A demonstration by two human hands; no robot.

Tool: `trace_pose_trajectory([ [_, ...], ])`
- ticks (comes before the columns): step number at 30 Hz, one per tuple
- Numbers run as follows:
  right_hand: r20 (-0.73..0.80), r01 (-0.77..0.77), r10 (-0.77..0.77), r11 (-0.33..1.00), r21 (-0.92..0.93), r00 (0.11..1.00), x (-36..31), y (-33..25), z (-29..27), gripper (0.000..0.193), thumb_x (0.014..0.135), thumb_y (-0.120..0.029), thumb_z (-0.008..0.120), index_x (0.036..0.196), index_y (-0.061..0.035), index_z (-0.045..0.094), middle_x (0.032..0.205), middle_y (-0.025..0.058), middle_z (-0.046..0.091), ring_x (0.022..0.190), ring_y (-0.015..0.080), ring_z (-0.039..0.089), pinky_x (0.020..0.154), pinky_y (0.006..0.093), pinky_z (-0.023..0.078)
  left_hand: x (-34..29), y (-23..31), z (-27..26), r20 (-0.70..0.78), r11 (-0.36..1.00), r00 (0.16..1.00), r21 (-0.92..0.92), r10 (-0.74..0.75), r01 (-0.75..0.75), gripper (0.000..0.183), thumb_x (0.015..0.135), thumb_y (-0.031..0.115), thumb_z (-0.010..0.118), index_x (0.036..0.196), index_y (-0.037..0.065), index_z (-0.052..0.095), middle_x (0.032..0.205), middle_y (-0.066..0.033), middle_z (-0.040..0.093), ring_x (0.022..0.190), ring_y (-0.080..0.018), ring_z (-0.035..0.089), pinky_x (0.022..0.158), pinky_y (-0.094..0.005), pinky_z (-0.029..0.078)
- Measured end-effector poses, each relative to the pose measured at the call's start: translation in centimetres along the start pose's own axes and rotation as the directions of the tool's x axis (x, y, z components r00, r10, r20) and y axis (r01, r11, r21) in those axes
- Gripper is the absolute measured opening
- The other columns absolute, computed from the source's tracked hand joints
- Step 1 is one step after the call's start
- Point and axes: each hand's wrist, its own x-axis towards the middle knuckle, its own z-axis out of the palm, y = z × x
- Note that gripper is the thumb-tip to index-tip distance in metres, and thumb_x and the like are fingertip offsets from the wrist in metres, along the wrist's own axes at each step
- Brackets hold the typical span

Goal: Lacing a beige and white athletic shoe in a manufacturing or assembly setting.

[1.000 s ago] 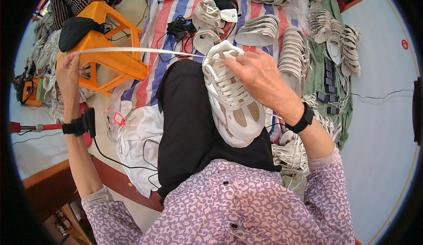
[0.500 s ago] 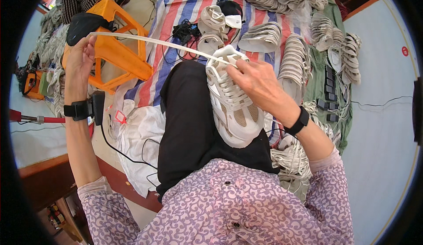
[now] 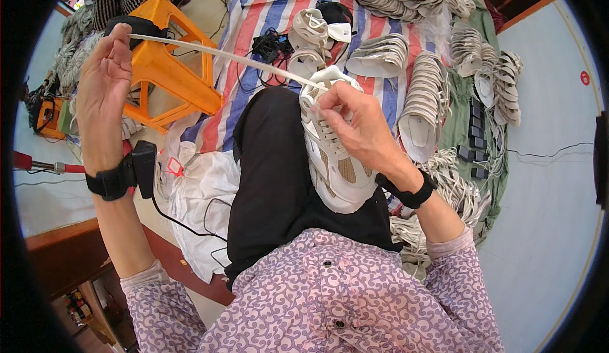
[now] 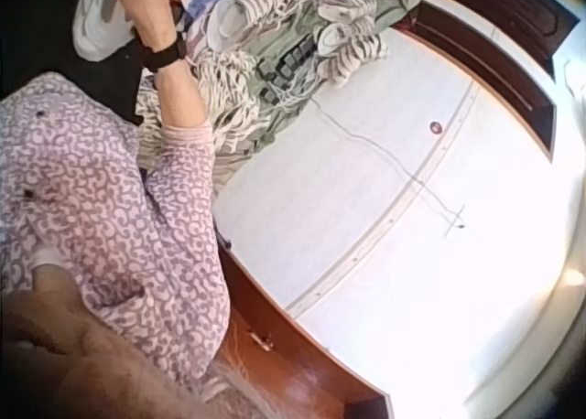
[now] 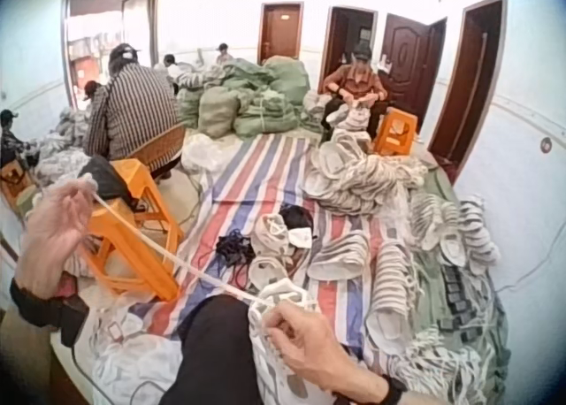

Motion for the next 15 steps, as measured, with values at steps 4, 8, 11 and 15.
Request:
trace_pose_trajectory([
  [4, 0.191, -0.251, 0.167, 0.740, 0.625, 0.967, 0.1, -1.2, -1.4, 0.009, 0.094, -0.006, 0.063, 0.100, -0.0001, 0.061, 0.085, 0.0023, 0.063, 0.080, 0.0107, 0.060, 0.077, 0.0277, 0.050, -3.0, 1.4, 3.2, 0.148, 0.995, 0.989, 0.104, -0.011, -0.004, 0.041, 0.096, -0.003, 0.055, 0.134, -0.013, 0.045, 0.133, -0.0232, 0.056, 0.114, -0.0235, 0.063, 0.096, -0.0242, 0.056],
  [8, 0.134, -0.143, 0.062, 0.624, 0.768, 0.989, -1.1, -0.9, -5.5, 0.017, 0.098, -0.013, 0.060, 0.110, -0.0008, 0.064, 0.087, 0.0032, 0.067, 0.077, 0.0103, 0.064, 0.080, 0.0284, 0.052, -8.1, 2.2, 5.9, 0.133, 0.999, 0.991, 0.035, -0.030, 0.026, 0.046, 0.097, -0.002, 0.055, 0.140, -0.012, 0.040, 0.141, -0.0267, 0.049, 0.124, -0.0261, 0.058, 0.102, -0.0259, 0.053],
  [11, 0.241, -0.323, 0.257, 0.347, 0.880, 0.936, -2.3, -0.9, -7.3, 0.016, 0.099, -0.013, 0.059, 0.107, -0.0004, 0.066, 0.083, 0.0008, 0.063, 0.071, 0.0077, 0.062, 0.074, 0.0286, 0.053, -11.8, 2.9, 6.0, -0.028, 0.966, 0.988, 0.216, 0.151, -0.142, 0.046, 0.099, 0.005, 0.055, 0.141, -0.009, 0.041, 0.141, -0.0267, 0.048, 0.122, -0.0261, 0.059, 0.103, -0.0264, 0.053],
  [15, 0.092, -0.324, 0.334, 0.751, 0.575, 0.938, -3.8, 0.3, -5.9, 0.012, 0.098, -0.009, 0.059, 0.104, -0.0008, 0.066, 0.084, -0.0004, 0.061, 0.070, 0.0062, 0.061, 0.069, 0.0316, 0.053, -14.3, 3.4, 5.4, -0.048, 0.916, 0.970, 0.345, 0.237, -0.206, 0.040, 0.100, 0.008, 0.056, 0.136, -0.009, 0.049, 0.124, -0.0194, 0.060, 0.101, -0.0154, 0.067, 0.091, -0.0178, 0.058],
])
